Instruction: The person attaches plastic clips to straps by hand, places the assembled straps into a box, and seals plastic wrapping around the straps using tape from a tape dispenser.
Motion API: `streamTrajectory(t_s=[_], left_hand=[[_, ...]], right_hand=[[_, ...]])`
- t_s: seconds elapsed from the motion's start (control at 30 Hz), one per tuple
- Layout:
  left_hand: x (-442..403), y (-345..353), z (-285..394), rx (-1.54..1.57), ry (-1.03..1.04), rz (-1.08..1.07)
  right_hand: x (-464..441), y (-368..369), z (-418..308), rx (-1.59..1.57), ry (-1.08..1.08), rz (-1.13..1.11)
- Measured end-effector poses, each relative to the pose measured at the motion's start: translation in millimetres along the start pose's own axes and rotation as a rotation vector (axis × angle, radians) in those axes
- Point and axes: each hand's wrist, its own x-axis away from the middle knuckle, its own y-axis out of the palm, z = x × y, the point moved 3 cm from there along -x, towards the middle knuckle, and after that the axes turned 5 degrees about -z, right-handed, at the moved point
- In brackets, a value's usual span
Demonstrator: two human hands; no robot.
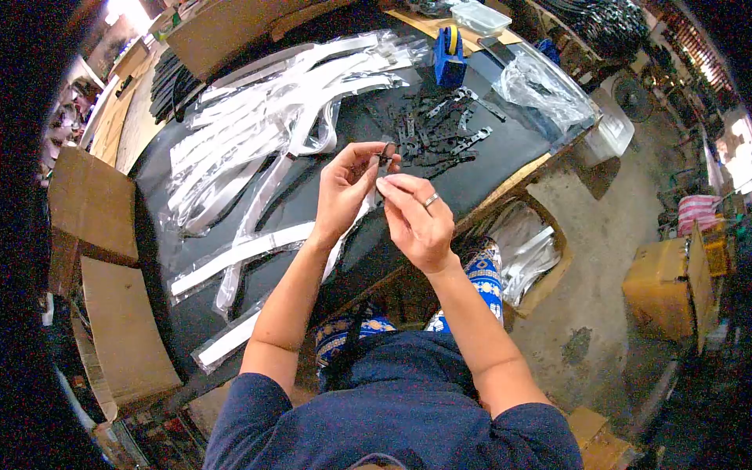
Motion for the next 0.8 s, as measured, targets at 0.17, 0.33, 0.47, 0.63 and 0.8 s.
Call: streamTrajectory(t_s=[0.17,0.33,0.47,0.63,0.8], left_hand=[[2,6,8,-0.049,-0.023,-0.007],[3,-1,6,-0.087,-0.104,-0.008],[3,1,3,-0.074,-0.076,-0.025],[3,7,5,-0.060,-0.035,-0.034],[5,6,10,-0.227,-0.059,-0.036]], right_hand=[[-3,1,15,0.069,-0.004,0.065],[-3,-4,3,-0.178,0.176,0.217],[-2,-8,5,-0.025,-0.055,0.052],[1,-6,8,-0.007,-0.047,0.082],[-10,-14,13,0.050,0.047,0.135]])
